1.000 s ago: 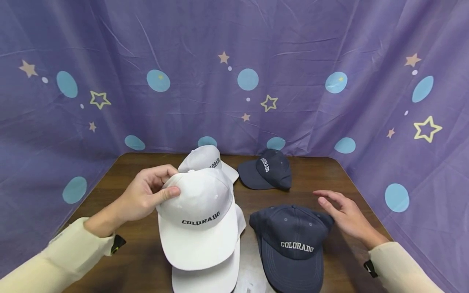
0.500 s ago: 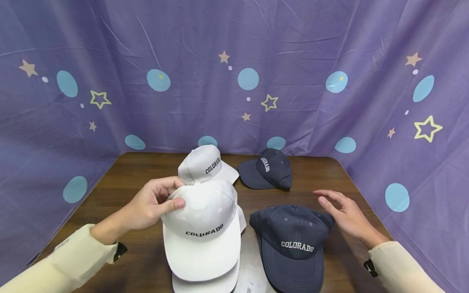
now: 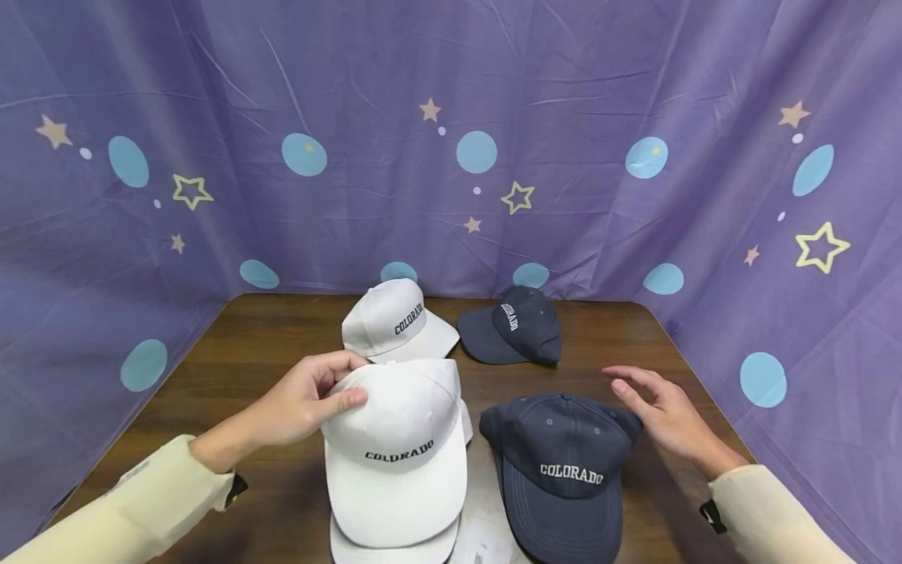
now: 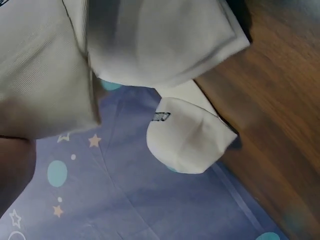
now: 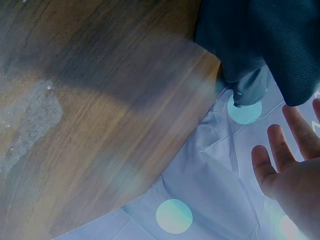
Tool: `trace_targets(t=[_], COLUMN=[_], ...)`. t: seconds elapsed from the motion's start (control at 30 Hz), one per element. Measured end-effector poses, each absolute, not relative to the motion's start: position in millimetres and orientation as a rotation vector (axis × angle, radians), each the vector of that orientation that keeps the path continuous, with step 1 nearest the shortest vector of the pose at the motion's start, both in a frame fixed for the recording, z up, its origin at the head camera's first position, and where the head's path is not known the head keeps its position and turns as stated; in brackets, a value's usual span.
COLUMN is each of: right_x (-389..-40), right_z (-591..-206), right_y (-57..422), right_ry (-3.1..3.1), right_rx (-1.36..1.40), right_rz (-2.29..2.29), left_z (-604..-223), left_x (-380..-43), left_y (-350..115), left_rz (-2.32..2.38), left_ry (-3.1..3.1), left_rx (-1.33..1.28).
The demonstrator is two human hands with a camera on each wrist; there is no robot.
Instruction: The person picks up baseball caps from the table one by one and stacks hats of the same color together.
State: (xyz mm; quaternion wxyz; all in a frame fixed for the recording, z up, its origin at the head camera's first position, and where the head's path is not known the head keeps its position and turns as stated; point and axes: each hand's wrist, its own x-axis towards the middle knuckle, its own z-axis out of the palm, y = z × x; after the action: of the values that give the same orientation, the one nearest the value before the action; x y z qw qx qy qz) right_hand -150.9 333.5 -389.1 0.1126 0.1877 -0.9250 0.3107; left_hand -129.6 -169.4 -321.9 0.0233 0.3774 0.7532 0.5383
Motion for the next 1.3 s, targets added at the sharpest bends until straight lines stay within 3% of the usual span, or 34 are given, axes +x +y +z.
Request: trace_targets(t=[0.57,0.9,1.3], right_x=[-151.3,-150.0,-150.0], right_z=[-392.2,-393.7,-398.4], right_y=[334.8,333.5,330.8], right_ry=[-2.723,-2.726,-2.749], right_rx=[0.529,0.523,0.486], right_rz=[0.918,0.927,0.922], left_z=[-329.4,-352.4,-367.1], left_x=[-131.8,-137.2,-130.4], left_y=[-166.5,-172.4,-171.6], left_rz=[1.648,1.417,1.138], left_ry=[2.106,2.571,2.878], left_rx=[1.088,0.971,1.041])
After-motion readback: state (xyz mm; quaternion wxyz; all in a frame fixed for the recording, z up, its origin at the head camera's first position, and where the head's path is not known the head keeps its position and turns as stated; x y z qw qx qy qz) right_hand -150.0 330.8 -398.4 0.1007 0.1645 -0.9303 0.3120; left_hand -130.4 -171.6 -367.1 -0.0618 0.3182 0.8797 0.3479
